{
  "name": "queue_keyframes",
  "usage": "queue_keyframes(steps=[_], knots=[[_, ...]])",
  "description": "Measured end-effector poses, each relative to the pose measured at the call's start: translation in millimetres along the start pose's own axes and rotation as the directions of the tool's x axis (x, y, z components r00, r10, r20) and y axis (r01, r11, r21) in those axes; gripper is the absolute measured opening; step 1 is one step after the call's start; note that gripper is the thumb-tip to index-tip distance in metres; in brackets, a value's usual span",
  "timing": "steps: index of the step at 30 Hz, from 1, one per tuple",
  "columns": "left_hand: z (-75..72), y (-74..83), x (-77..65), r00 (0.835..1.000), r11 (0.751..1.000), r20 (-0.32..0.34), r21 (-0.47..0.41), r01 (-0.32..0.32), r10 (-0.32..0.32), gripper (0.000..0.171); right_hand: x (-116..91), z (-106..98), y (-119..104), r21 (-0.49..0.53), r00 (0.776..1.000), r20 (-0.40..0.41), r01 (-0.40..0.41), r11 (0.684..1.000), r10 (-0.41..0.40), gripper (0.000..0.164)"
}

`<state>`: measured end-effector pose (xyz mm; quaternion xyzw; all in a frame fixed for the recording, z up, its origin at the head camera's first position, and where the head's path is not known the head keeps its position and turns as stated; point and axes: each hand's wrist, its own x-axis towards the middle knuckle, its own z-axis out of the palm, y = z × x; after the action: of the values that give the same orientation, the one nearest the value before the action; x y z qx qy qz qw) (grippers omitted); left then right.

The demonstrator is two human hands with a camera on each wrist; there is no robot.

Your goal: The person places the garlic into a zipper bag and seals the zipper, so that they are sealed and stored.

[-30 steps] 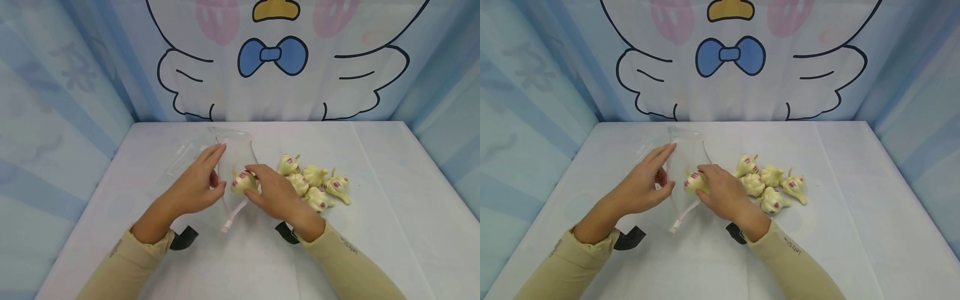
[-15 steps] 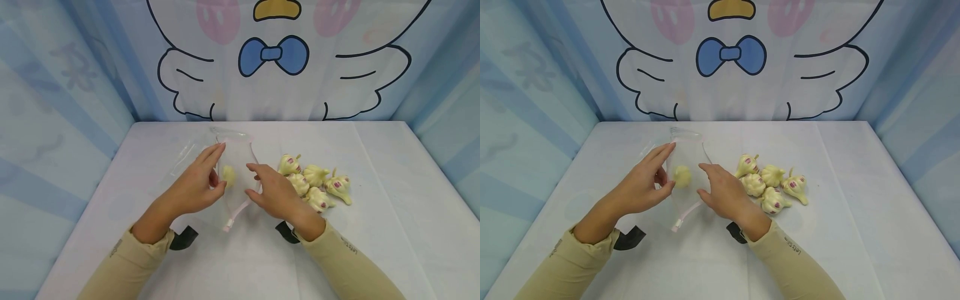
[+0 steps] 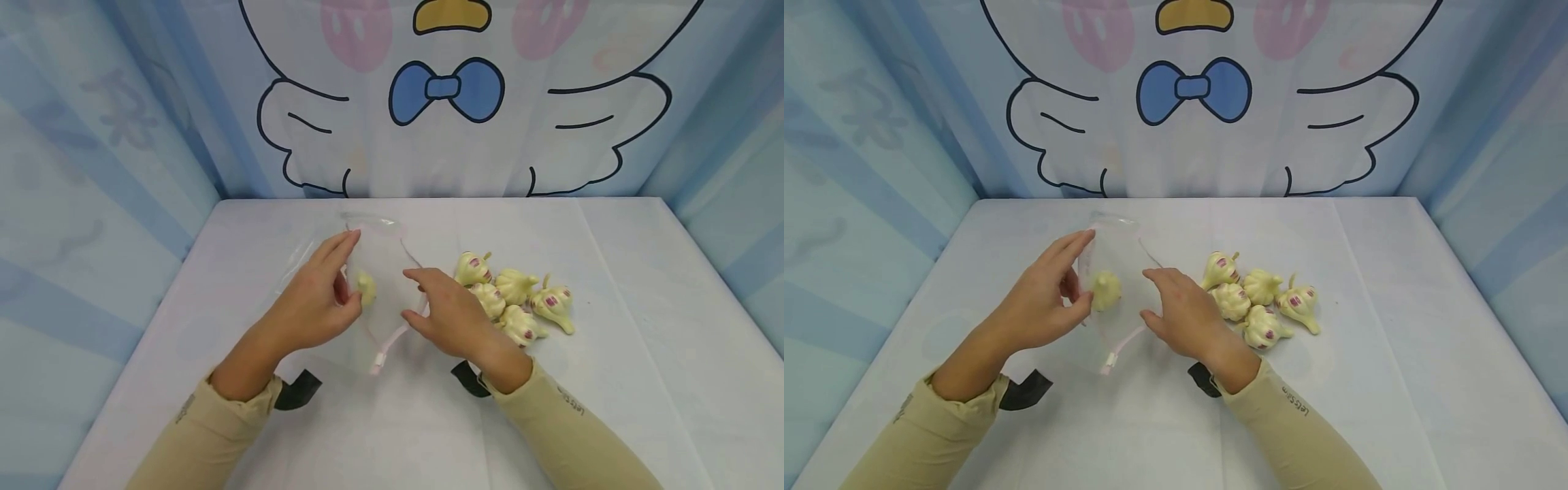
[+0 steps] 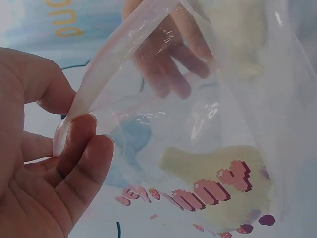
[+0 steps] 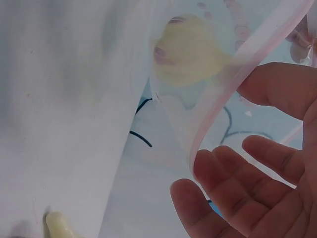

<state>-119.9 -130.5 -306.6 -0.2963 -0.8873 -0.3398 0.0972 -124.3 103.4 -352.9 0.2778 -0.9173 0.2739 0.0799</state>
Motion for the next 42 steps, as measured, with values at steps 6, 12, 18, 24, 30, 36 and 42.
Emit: queue_keyframes(steps=[6, 12, 18, 24, 30, 36, 42], knots=[[-2.7, 2.5, -0.5, 0.999, 0.999, -0.025, 0.025, 0.039, -0.039, 0.075, 0.5, -4.2, 3.4, -0.003, 1.000, 0.003, 0.013, 1.000, -0.013, 0.059], [-3.6, 5.6, 0.7, 0.998, 0.998, -0.012, 0.031, 0.060, -0.059, 0.076, 3.0, -8.0, 6.6, 0.070, 0.996, -0.021, 0.088, 0.994, -0.087, 0.058], [-1.1, 3.0, 2.9, 0.999, 0.999, 0.008, 0.023, 0.035, -0.035, 0.076, 3.9, -7.9, 7.1, 0.122, 0.991, -0.038, 0.134, 0.984, -0.130, 0.054], [0.9, -0.1, 6.2, 0.999, 0.999, 0.018, 0.004, 0.037, -0.037, 0.077, 0.3, -14.4, 7.1, 0.133, 0.992, -0.064, 0.120, 0.984, -0.112, 0.054], [1.1, -0.4, 7.4, 0.998, 0.999, 0.028, -0.007, 0.048, -0.048, 0.079, -10.3, -28.6, 18.7, 0.138, 0.999, -0.049, 0.028, 0.990, -0.022, 0.055], [1.4, -1.8, 6.6, 0.998, 0.999, 0.037, -0.020, 0.046, -0.045, 0.079, -22.9, -39.3, 36.8, 0.148, 0.996, -0.041, -0.069, 0.987, 0.076, 0.054], [2.5, -3.2, 5.9, 0.998, 0.999, 0.037, -0.030, 0.042, -0.041, 0.079, -34.8, -47.5, 52.8, 0.139, 0.991, -0.044, -0.120, 0.983, 0.127, 0.056]])
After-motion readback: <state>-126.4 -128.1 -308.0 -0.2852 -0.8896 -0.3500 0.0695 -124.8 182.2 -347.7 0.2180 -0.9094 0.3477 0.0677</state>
